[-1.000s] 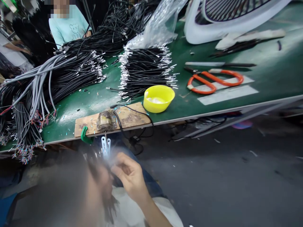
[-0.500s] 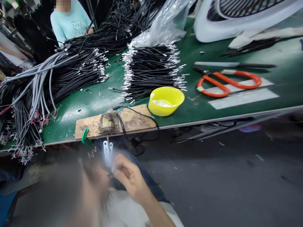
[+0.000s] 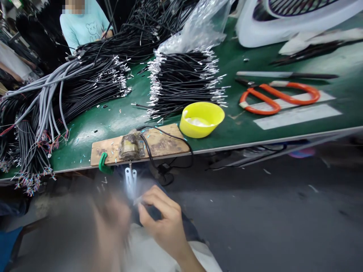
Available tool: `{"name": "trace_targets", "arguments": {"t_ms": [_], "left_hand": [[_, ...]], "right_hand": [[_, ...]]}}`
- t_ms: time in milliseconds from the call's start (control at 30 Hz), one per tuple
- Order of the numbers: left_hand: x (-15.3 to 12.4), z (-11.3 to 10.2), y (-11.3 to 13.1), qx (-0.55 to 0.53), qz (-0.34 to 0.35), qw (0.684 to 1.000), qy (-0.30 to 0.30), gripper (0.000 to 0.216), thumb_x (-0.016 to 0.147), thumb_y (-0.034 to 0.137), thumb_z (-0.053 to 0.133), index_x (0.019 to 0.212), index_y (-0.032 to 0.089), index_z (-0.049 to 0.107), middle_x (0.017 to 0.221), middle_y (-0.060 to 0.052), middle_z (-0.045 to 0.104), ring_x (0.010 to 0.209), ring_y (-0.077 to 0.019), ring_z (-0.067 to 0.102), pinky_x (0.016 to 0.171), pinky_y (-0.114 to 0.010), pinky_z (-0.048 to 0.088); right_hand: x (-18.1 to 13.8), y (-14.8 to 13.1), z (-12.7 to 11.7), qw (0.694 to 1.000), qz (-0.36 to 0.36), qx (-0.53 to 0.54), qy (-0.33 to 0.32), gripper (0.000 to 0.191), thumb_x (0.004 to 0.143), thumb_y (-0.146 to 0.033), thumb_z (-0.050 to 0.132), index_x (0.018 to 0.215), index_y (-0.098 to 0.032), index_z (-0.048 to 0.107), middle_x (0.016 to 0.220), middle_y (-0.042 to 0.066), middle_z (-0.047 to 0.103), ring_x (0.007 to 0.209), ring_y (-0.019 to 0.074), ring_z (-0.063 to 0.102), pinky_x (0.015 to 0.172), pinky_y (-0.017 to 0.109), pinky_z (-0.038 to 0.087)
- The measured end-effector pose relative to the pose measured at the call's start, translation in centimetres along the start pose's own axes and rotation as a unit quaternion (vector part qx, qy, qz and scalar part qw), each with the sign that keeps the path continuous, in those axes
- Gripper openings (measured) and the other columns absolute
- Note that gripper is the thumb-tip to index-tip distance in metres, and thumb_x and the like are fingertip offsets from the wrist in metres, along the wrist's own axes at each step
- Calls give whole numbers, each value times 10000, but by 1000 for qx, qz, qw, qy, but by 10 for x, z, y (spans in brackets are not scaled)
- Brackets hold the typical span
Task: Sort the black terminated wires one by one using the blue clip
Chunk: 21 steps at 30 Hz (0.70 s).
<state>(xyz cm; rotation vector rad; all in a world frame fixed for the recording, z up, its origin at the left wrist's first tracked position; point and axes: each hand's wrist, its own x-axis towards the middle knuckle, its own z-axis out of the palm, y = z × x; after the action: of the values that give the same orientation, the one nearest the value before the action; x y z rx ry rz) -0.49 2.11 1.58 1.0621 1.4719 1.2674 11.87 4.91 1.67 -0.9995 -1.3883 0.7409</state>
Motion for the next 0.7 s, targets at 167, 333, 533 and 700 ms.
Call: {"name": "trace_targets", "arguments": {"t_ms": [167,333,533,700], "left_hand": [[1,1,-12,-68,-116,990,-48,335,639,491,669,572,170,600,389,48,448,309,-63,349,324,-210,304],[3,0,-13,-98,-141,983,-65,365,609,529,679,546,188,563,354,67,376,290,-54,289,291,-207,246],[9,-7,-2,-110,-80,982,-133,310,647,472,687,572,183,604,414,43,446,341,-59,352,353,-208,324],[16,-15,3,-74,-3,986,-153,221,652,391,706,606,180,661,592,-44,655,591,-164,591,621,-291,487]], "right_hand": [[-4,7,-3,999,22,-4,24,159,763,-87,536,651,-195,571,602,-3,550,561,125,504,510,221,409],[-5,4,-2,997,36,53,-33,76,786,-161,557,754,-204,612,694,17,581,651,144,520,591,238,420],[-11,3,11,897,260,350,-77,275,732,-433,636,611,-191,590,609,-4,459,560,122,422,518,237,361],[-14,5,20,730,431,520,-106,323,536,-441,776,597,-171,610,567,-23,442,507,90,376,495,222,344]]}}
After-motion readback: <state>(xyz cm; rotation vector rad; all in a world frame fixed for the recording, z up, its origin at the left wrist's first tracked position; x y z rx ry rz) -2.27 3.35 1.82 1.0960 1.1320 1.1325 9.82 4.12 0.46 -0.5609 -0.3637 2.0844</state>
